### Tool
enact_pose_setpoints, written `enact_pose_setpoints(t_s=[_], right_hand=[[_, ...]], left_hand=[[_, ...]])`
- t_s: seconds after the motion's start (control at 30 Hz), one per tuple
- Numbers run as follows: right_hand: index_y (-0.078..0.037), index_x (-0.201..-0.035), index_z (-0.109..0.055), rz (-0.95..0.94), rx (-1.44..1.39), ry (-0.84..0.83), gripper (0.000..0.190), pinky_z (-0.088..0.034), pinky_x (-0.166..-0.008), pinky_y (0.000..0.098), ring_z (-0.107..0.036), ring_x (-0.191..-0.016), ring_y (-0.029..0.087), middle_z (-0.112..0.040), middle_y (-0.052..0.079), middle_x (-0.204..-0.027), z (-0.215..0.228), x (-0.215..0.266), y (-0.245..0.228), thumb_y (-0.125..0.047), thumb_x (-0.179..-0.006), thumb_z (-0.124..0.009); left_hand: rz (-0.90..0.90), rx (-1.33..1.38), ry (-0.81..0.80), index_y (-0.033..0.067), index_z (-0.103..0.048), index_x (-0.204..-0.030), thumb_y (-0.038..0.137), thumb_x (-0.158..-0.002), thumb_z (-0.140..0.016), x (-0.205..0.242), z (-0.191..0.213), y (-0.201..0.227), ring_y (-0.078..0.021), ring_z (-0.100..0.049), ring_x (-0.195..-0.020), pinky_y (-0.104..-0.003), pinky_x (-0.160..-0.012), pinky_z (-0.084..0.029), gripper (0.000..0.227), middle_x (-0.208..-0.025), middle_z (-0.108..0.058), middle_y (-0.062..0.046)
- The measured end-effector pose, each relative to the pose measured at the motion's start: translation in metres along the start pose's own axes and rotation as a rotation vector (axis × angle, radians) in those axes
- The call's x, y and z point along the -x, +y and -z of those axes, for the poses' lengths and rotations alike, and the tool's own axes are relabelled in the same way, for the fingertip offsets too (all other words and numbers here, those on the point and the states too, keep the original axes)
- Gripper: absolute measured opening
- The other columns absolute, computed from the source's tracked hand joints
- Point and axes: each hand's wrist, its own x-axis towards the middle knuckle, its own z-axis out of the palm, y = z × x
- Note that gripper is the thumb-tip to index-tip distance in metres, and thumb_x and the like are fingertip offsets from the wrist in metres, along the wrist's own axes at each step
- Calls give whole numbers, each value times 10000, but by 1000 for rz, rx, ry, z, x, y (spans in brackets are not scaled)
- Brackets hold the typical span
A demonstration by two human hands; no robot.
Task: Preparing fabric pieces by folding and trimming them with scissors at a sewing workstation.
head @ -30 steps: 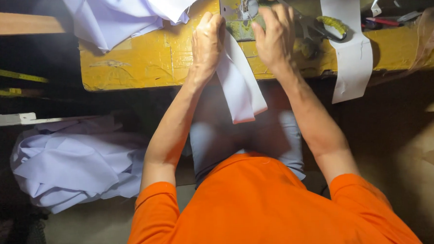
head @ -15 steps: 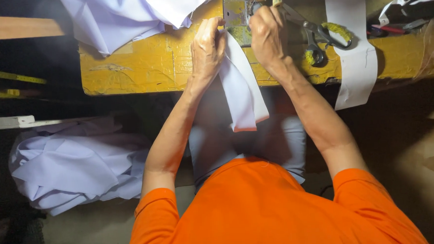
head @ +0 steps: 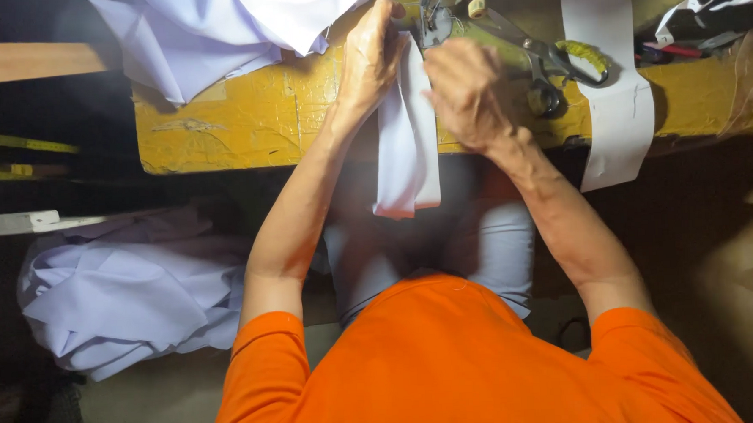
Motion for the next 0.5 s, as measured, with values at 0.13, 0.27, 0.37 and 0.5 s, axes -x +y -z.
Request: enact_pose_setpoints(t_s=[0.13, 0.27, 0.37, 0.5], right_hand=[[-46, -1250, -755, 33, 25, -230, 499, -413, -902, 434, -603, -1206, 307, -743, 113, -1306, -5, 18, -1, -410, -912, -809], [-34, -1234, -763, 12, 2, -246, 503, -420, -902, 447, -598, -1206, 318, -741, 117, -1301, -5, 16, 2, -354, -856, -853], [-46, -1190, -758, -5, 7, -232, 469, -413, -903, 466, -597, -1184, 325, -746, 95, -1270, -4, 12, 5, -360, -849, -829], [-55, -1186, -755, -55, 39, -225, 462, -403, -919, 480, -611, -1174, 318, -758, 101, -1237, -11, 12, 8, -374, -860, -832]], left_hand=[[86, 53, -14, 69, -466, -1051, -151, -826, -563, -9, 0, 9, -203, -561, -659, -343, -601, -496, 330, -822, -621, -80], [250, 15, -67, 106, -446, -1034, -65, -749, -514, -17, -6, 0, -239, -426, -585, -395, -543, -408, 340, -683, -535, -61], [231, -52, -71, 117, -442, -1084, -29, -721, -553, -23, -17, -16, -299, -430, -563, -439, -531, -384, 407, -703, -561, -83], [285, -106, -123, 126, -450, -1127, -7, -703, -550, -34, -31, -40, -409, -569, -569, -508, -537, -423, 456, -802, -702, -158]])
